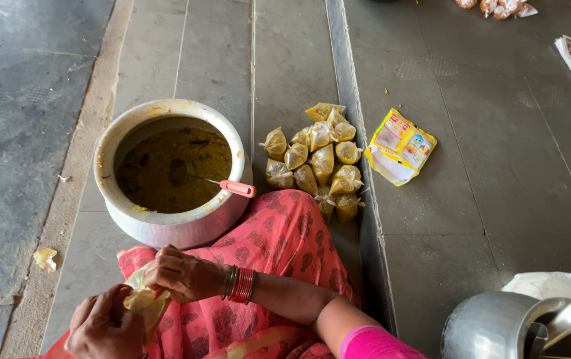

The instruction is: The person sits on the floor and fills small clear plastic bags with a yellow cooked food mixture from a large pot using a long-handled ladle. She opens each bag, spoons the mixture in, ties the bag closed, and places the finished bags in a pile beside her, repeating the cycle.

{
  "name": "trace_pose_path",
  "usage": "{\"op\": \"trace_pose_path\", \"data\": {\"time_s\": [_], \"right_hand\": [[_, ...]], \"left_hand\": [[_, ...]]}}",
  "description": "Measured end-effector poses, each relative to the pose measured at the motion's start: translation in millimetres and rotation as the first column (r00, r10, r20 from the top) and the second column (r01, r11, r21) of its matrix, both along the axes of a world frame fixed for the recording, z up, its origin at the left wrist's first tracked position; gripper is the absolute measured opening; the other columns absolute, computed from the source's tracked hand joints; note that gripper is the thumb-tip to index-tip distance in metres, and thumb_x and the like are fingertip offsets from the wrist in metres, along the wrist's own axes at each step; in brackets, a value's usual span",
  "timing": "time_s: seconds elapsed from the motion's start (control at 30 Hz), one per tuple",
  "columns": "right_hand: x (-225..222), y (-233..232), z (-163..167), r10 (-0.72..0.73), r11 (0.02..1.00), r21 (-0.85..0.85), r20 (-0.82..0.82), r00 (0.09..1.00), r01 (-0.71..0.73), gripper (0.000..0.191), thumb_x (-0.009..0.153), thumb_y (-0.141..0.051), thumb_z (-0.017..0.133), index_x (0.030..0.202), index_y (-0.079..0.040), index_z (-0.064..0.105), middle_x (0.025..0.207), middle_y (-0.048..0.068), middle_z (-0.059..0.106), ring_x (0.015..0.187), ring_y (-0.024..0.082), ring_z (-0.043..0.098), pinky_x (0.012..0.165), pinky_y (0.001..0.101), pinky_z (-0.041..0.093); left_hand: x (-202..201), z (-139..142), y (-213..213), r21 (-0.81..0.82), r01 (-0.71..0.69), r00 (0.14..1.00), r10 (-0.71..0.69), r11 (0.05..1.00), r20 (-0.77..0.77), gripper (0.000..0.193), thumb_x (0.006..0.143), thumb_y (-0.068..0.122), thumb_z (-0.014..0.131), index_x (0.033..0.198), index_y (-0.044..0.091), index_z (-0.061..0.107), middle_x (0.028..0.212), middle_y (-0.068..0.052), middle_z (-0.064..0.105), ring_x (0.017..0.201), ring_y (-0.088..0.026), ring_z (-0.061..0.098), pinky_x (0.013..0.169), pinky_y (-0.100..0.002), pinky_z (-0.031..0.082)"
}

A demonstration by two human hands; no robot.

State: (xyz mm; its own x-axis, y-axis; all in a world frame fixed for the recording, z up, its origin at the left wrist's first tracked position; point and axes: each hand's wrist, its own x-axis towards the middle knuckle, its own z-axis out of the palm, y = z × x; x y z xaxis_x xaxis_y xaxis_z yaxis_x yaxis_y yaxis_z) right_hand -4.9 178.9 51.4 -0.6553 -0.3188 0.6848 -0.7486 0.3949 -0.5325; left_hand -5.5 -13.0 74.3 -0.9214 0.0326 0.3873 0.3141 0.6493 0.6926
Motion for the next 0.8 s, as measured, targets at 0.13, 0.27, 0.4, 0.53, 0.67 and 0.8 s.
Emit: {"op": "trace_pose_path", "data": {"time_s": [0.13, 0.27, 0.4, 0.53, 0.67, 0.8], "right_hand": [[-1.7, 4.3, 11.5, -0.014, 1.0, 0.009, 0.008, 1.0, 0.014, 0.023, 0.089, -0.006, 0.074, 0.107, -0.006, 0.058, 0.103, 0.009, 0.054, 0.101, 0.029, 0.053, 0.092, 0.0386, 0.046], [0.5, 11.9, 27.6, -0.06, 0.998, -0.002, 0.018, 0.998, 0.06, 0.023, 0.092, -0.008, 0.075, 0.105, -0.007, 0.056, 0.104, 0.007, 0.057, 0.102, 0.028, 0.055, 0.094, 0.0389, 0.045], [5.9, 20.8, 46.3, -0.116, 0.988, -0.092, 0.057, 0.992, 0.121, 0.024, 0.093, -0.006, 0.073, 0.105, -0.009, 0.053, 0.115, 0.006, 0.063, 0.105, 0.024, 0.058, 0.095, 0.0376, 0.044], [12.1, 25.7, 62.2, -0.078, 0.98, -0.171, 0.165, 0.983, 0.106, 0.026, 0.096, -0.001, 0.071, 0.107, -0.009, 0.049, 0.118, 0.008, 0.069, 0.094, 0.021, 0.063, 0.088, 0.0323, 0.051], [17.4, 42.5, 80.0, -0.034, 0.979, -0.187, 0.23, 0.973, 0.078, 0.025, 0.098, 0.003, 0.07, 0.115, -0.006, 0.053, 0.113, 0.007, 0.071, 0.09, 0.016, 0.071, 0.079, 0.0258, 0.06], [33.1, 82.2, 109.4, -0.238, 0.968, -0.03, 0.175, 0.955, 0.247, 0.025, 0.089, 0.001, 0.077, 0.108, -0.006, 0.063, 0.096, 0.005, 0.074, 0.085, 0.014, 0.074, 0.076, 0.0274, 0.061]], "left_hand": [[-1.8, 5.2, 6.2, -0.008, -0.006, 0.999, 0.006, 1.0, -0.052, 0.018, 0.093, -0.007, 0.069, 0.094, 0.008, 0.078, 0.084, -0.009, 0.071, 0.075, -0.018, 0.07, 0.071, -0.028, 0.055], [-5.7, -1.1, 6.2, 0.046, 0.024, 1.0, -0.024, 0.999, 0.018, 0.012, 0.095, -0.003, 0.074, 0.097, 0.008, 0.077, 0.091, -0.008, 0.071, 0.083, -0.02, 0.067, 0.072, -0.03, 0.052], [-16.8, -11.3, 7.4, 0.212, 0.167, 0.981, -0.184, 0.963, 0.06, 0.009, 0.093, 0.002, 0.073, 0.099, 0.007, 0.076, 0.121, -0.011, 0.063, 0.116, -0.023, 0.059, 0.099, -0.033, 0.05], [-23.1, -16.7, 18.1, 0.752, 0.257, 0.857, -0.503, 0.608, 0.114, 0.009, 0.101, 0.007, 0.065, 0.104, 0.002, 0.072, 0.143, -0.012, 0.054, 0.138, -0.022, 0.051, 0.114, -0.038, 0.044], [-20.8, -3.6, 27.0, 0.841, 0.248, 0.706, -0.684, 0.481, 0.184, 0.015, 0.1, 0.009, 0.062, 0.104, -0.002, 0.072, 0.144, -0.013, 0.056, 0.138, -0.024, 0.053, 0.116, -0.041, 0.042], [-11.3, 16.3, 40.5, 0.834, 0.295, 0.541, -0.801, 0.466, 0.257, 0.027, 0.093, 0.013, 0.064, 0.117, 0.003, 0.07, 0.148, -0.012, 0.055, 0.134, -0.025, 0.055, 0.11, -0.041, 0.046]]}}
